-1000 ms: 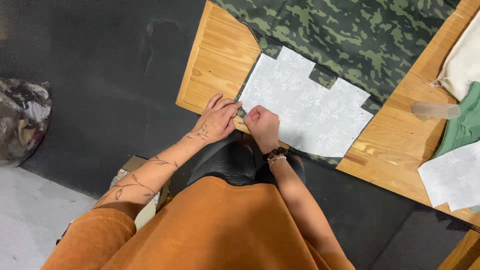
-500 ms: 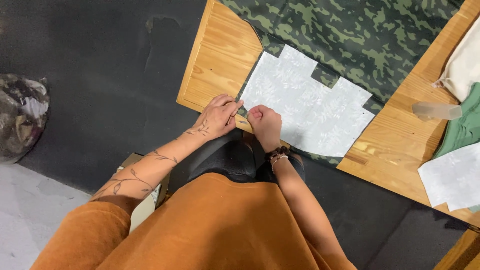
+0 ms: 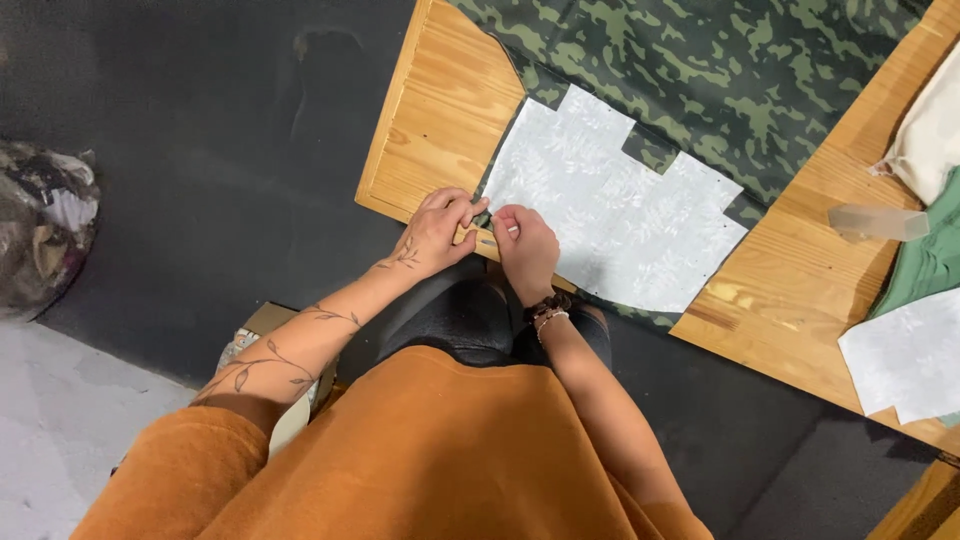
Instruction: Pinning a paper pattern onto a piece of camouflage fabric to prepare it for cutting.
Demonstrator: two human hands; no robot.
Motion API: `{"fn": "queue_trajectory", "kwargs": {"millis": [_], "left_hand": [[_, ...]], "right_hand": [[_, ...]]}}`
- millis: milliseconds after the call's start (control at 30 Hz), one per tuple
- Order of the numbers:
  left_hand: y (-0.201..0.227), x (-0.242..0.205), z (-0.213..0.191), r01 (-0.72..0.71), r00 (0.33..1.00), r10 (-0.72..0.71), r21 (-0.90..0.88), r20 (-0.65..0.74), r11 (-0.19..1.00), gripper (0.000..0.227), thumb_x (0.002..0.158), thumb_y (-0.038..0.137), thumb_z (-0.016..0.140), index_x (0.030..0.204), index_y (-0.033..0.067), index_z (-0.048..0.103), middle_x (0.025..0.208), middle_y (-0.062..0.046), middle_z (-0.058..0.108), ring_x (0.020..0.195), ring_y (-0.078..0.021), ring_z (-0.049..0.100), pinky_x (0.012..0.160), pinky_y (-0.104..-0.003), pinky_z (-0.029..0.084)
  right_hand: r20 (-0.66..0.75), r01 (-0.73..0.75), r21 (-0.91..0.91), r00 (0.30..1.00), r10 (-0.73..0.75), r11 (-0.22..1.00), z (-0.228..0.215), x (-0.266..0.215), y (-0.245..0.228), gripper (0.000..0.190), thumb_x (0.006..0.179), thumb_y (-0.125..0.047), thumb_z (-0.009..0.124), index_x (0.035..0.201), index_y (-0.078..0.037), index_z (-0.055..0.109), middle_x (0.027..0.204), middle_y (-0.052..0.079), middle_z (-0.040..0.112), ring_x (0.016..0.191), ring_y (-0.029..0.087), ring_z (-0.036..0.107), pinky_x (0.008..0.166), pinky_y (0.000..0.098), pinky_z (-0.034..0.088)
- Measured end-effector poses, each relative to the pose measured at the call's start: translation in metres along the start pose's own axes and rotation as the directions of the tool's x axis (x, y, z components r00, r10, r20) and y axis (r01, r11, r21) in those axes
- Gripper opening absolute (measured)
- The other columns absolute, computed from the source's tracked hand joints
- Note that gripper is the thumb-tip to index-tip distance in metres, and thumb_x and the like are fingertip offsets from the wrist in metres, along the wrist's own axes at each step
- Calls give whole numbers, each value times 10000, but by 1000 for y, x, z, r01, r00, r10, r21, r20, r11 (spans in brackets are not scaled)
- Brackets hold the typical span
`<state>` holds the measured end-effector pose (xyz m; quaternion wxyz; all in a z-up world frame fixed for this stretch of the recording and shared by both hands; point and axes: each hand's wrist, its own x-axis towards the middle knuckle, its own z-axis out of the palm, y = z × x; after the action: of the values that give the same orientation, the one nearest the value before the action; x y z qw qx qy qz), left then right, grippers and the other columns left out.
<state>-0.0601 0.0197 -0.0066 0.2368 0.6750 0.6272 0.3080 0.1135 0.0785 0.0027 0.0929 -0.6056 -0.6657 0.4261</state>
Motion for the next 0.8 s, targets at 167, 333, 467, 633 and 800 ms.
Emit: {"fn": "queue_trajectory", "kwargs": {"millis": [167, 333, 467, 633, 800], "left_hand": [[-13, -6, 19, 135, 989, -142, -129, -47, 983, 374, 732, 123, 794, 853, 153, 441, 1034, -87, 678, 1123, -326, 605, 1002, -477, 447], [4, -1, 14, 275, 956, -291, -209, -48, 938, 399, 753, 184, 800, 854, 178, 415, 972, -14, 727, 1000, -261, 615, 960, -400, 408], [27, 4, 7, 445, 888, -458, -291, 26, 847, 360, 788, 170, 776, 855, 182, 423, 1069, 19, 777, 1009, -204, 633, 909, -320, 374], [37, 7, 7, 598, 785, -613, -368, 89, 712, 340, 814, 161, 766, 887, 175, 434, 1068, -14, 772, 944, -134, 673, 850, -286, 449], [34, 7, 10, 604, 784, -615, -344, 89, 719, 340, 807, 173, 773, 888, 177, 443, 1059, 5, 775, 917, -123, 653, 852, -274, 438]], "right_hand": [[-56, 1, 1, 998, -1, 1000, 7, -1, 6, 113, 918, -346, 706, 946, -239, 731, 840, -12, 727, 772, 244, 729, 734, 417, 566], [-89, -3, 76, 996, 9, 997, 10, -1, 7, 113, 919, -366, 728, 953, -259, 727, 849, -58, 729, 766, 202, 730, 726, 377, 567], [-59, -25, 116, 998, 32, 993, 7, -2, 5, 112, 926, -385, 725, 958, -277, 726, 854, -90, 740, 744, 169, 724, 714, 344, 560], [-72, -153, 204, 983, 171, 967, 0, 0, -5, 316, 826, -396, 816, 825, -206, 563, 720, -80, 733, 698, 226, 716, 717, 369, 534], [-56, -241, 253, 963, 263, 937, 10, 11, 0, 437, 795, -390, 838, 759, -204, 444, 660, -92, 718, 659, 179, 708, 731, 313, 506]]}}
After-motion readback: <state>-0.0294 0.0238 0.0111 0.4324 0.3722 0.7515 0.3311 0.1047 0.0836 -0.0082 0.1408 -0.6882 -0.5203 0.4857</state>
